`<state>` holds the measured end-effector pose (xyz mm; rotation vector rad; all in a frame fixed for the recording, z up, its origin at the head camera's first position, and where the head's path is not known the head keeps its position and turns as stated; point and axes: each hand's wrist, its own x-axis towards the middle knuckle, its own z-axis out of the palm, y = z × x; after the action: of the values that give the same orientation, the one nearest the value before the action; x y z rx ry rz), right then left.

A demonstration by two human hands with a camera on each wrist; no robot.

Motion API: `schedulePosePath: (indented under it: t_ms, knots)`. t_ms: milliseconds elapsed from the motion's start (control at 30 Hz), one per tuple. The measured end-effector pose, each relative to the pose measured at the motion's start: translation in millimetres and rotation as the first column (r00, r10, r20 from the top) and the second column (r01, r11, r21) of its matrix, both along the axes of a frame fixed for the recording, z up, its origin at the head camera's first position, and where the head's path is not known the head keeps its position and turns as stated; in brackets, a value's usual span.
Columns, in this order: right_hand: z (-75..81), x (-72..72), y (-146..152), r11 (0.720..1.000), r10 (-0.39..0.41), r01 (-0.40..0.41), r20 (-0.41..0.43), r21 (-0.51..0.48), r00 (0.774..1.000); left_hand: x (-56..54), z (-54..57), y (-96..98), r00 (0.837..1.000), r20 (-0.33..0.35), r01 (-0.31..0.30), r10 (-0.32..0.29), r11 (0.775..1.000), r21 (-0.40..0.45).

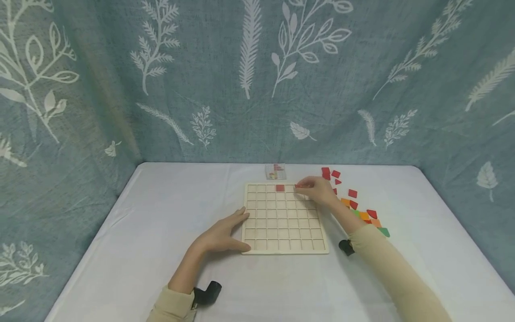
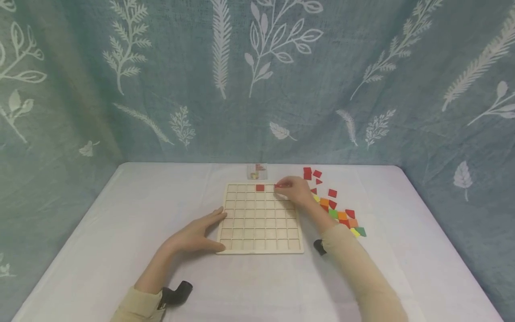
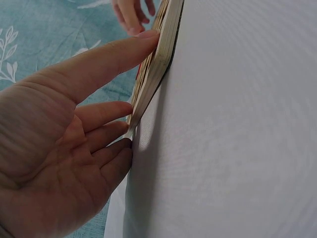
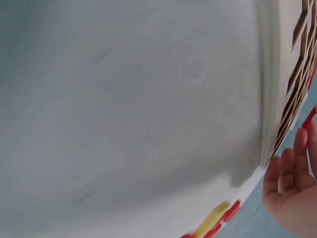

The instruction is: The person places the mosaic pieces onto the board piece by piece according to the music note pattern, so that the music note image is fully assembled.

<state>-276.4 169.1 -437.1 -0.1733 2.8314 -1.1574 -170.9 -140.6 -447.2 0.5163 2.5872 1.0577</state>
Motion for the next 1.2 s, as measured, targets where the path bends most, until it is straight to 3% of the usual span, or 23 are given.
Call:
schedulePosePath:
  t_ms: [200, 567, 800, 1000, 1200]
  knots:
    - [-3.2, -7.3, -15, 0.995, 0.097, -0.094, -0.071, 0.045, 0.993, -0.5, 0.2, 0.2, 1.0, -0.001, 0.002, -0.002, 1.0, -0.001]
    - [-3.7, -12.4, -27, 0.994, 0.076, -0.073, -0.04, 0.082, 0.996, -2.9, 2.3, 1.6, 1.0, 0.007, 0.014, -0.014, 1.0, -0.018]
    - [-4.5, -13.4, -29, 0.997, 0.043, -0.044, 0.027, 0.055, 0.999, -3.4, 6.1, 1.7, 0.999, 0.03, 0.028, -0.026, 0.999, -0.039]
    - [-0.6, -10.0, -26, 0.997, 0.068, -0.069, 0.016, 0.031, 0.998, -3.6, 13.6, 4.8, 0.998, 0.052, 0.026, -0.022, 0.998, -0.065]
    - [1.8, -9.5, -24, 0.991, 0.124, -0.124, -0.005, 0.044, 0.992, -3.8, 13.6, 6.4, 0.998, 0.068, 0.009, -0.004, 0.997, -0.081]
